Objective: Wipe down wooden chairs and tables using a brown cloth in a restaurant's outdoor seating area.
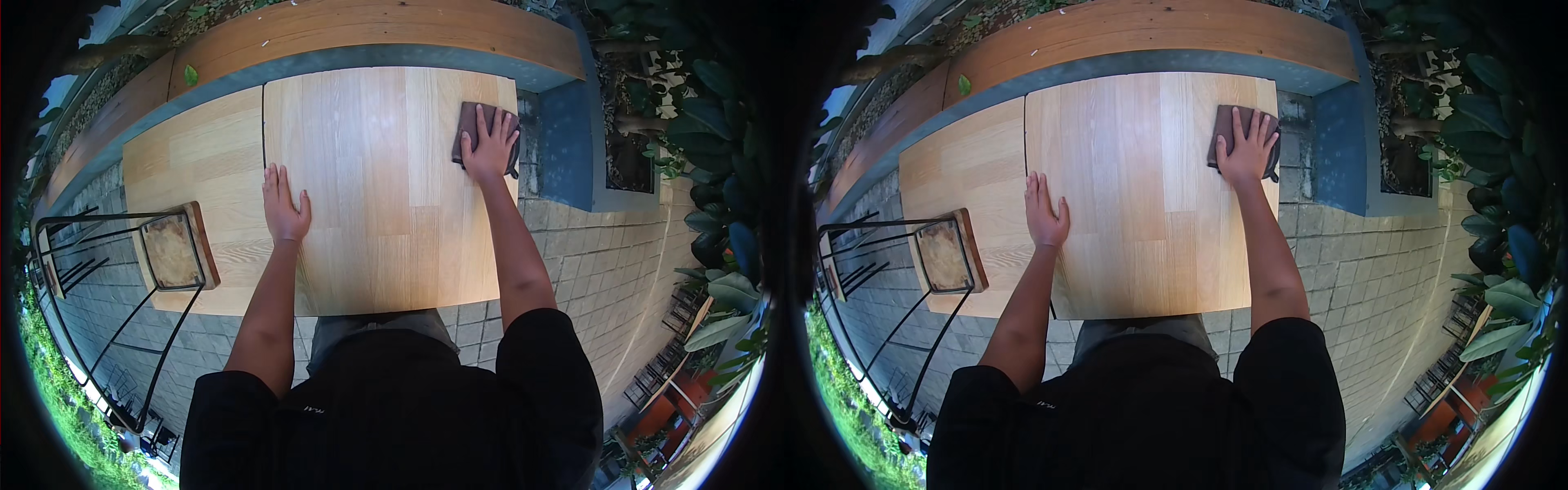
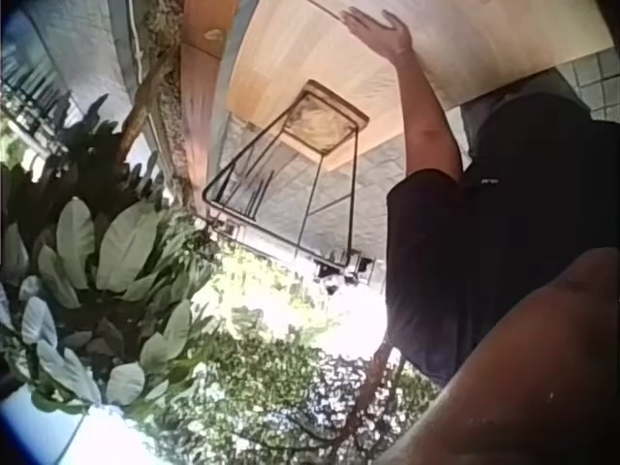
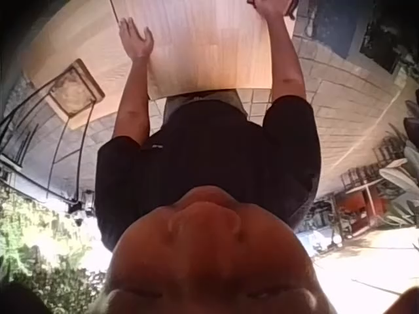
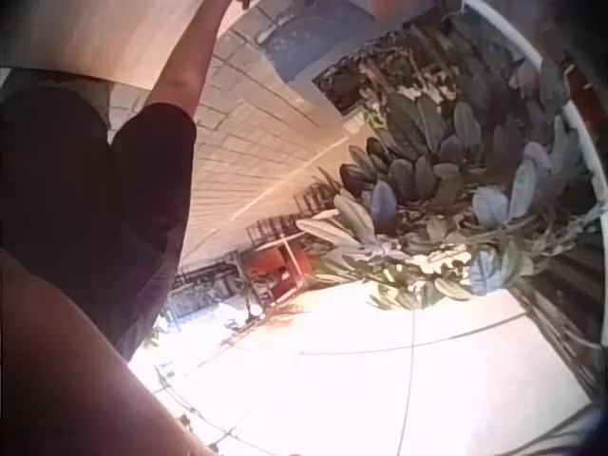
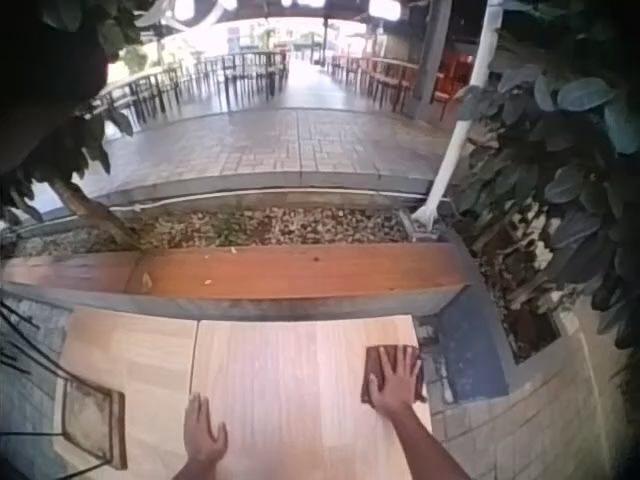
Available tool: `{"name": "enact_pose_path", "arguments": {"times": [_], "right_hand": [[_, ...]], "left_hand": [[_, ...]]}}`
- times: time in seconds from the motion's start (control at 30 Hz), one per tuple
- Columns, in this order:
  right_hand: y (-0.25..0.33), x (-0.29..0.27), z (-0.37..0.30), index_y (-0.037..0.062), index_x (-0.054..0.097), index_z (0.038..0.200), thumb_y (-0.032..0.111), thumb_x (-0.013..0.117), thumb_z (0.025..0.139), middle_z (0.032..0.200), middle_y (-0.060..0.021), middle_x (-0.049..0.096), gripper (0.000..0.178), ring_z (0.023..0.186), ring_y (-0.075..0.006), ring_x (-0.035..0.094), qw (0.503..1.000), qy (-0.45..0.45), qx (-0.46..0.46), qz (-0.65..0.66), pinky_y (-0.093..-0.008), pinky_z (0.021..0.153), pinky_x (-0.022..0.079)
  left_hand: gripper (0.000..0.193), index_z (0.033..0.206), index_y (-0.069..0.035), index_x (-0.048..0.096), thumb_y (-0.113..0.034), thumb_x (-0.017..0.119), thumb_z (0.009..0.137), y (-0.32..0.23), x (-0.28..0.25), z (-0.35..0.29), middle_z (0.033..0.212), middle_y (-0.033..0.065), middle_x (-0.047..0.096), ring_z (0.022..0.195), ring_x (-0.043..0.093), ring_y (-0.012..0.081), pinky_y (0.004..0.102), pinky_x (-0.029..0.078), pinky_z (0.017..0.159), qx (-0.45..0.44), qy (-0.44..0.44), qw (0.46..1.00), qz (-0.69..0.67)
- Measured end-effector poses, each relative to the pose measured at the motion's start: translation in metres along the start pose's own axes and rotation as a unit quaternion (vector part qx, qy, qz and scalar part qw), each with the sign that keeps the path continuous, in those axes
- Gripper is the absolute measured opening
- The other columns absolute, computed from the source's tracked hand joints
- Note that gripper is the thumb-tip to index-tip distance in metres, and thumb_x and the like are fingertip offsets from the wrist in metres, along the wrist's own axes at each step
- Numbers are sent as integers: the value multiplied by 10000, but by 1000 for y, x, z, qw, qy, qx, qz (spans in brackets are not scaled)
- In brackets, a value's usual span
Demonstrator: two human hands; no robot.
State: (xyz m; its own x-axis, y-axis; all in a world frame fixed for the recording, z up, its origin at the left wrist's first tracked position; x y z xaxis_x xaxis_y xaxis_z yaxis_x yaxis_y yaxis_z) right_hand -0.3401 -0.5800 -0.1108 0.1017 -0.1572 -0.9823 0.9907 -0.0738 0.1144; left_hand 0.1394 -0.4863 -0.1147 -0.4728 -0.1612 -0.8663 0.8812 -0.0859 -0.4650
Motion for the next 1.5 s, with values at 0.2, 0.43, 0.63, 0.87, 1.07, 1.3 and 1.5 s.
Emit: {"name": "enact_pose_path", "arguments": {"times": [0.2, 0.43, 0.63, 0.87, 1.07, 1.3, 1.5], "right_hand": [[131, 6, -10, 261, 356, 1723, 536, 527, 1030, 1799, -254, 175, 766, 1671, -475, 89, 998, 17, -51, 36, -712, 1304, 29], [122, -20, -100, 294, 431, 1690, 480, 654, 988, 1795, -214, 238, 759, 1668, -437, 175, 983, 78, -130, 105, -683, 1316, 100], [32, -17, -74, 283, 396, 1706, 494, 627, 994, 1797, -210, 234, 777, 1676, -426, 152, 998, 25, -38, 42, -684, 1313, 94], [121, 18, 18, 324, 310, 1737, 569, 507, 1055, 1800, -246, 181, 751, 1674, -457, 106, 999, -15, 30, -25, -714, 1299, 59], [265, 22, -15, 271, 348, 1728, 545, 523, 1037, 1803, -260, 152, 764, 1669, -483, 97, 996, 34, -60, 53, -723, 1294, 33], [236, -3, -115, 289, 409, 1702, 497, 655, 971, 1804, -213, 215, 798, 1673, -430, 165, 971, 119, -178, 110, -686, 1315, 75], [130, -15, -97, 251, 412, 1700, 469, 666, 972, 1795, -222, 226, 801, 1672, -443, 145, 994, 48, -77, 67, -676, 1317, 85]], "left_hand": [[735, 1611, 22, 453, -237, 667, 957, -5, 1, 5, 1708, 289, 369, 1607, 321, 463, 580, 260, 1308, 12, -11, 1000, -17], [815, 1649, 44, 375, -311, 674, 978, 15, 4, -22, 1760, 262, 288, 1649, 235, 443, 620, 197, 1317, 19, 46, 998, 25], [921, 1700, 21, 281, -449, 641, 994, 2, -4, -24, 1800, 232, 213, 1682, 150, 406, 631, 102, 1331, 4, 47, 999, 27], [905, 1697, 25, 280, -434, 625, 998, 3, 2, -17, 1795, 233, 218, 1679, 147, 417, 632, 90, 1337, 4, 69, 996, 50], [906, 1693, 34, 281, -406, 639, 987, 9, -1, -17, 1780, 271, 215, 1674, 151, 434, 628, 104, 1338, -14, 34, 999, 21], [906, 1691, 33, 291, -386, 656, 975, 15, 0, -23, 1776, 270, 230, 1669, 165, 442, 629, 126, 1335, -17, 31, 999, 0], [889, 1685, 34, 305, -399, 645, 988, 14, -3, -25, 1772, 272, 239, 1668, 168, 437, 631, 121, 1334, -23, 33, 999, -8]]}}
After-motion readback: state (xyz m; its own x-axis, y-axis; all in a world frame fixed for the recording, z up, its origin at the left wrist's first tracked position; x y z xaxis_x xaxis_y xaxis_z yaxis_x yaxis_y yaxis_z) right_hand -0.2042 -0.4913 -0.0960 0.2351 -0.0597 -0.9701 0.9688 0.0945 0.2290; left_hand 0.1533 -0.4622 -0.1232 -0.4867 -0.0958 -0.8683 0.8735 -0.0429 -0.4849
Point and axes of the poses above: each hand's wrist, its own z-axis towards the middle knuckle, its own x-axis out of the palm, y = z × x, the point moved 6 cm from there along z, towards the middle knuckle
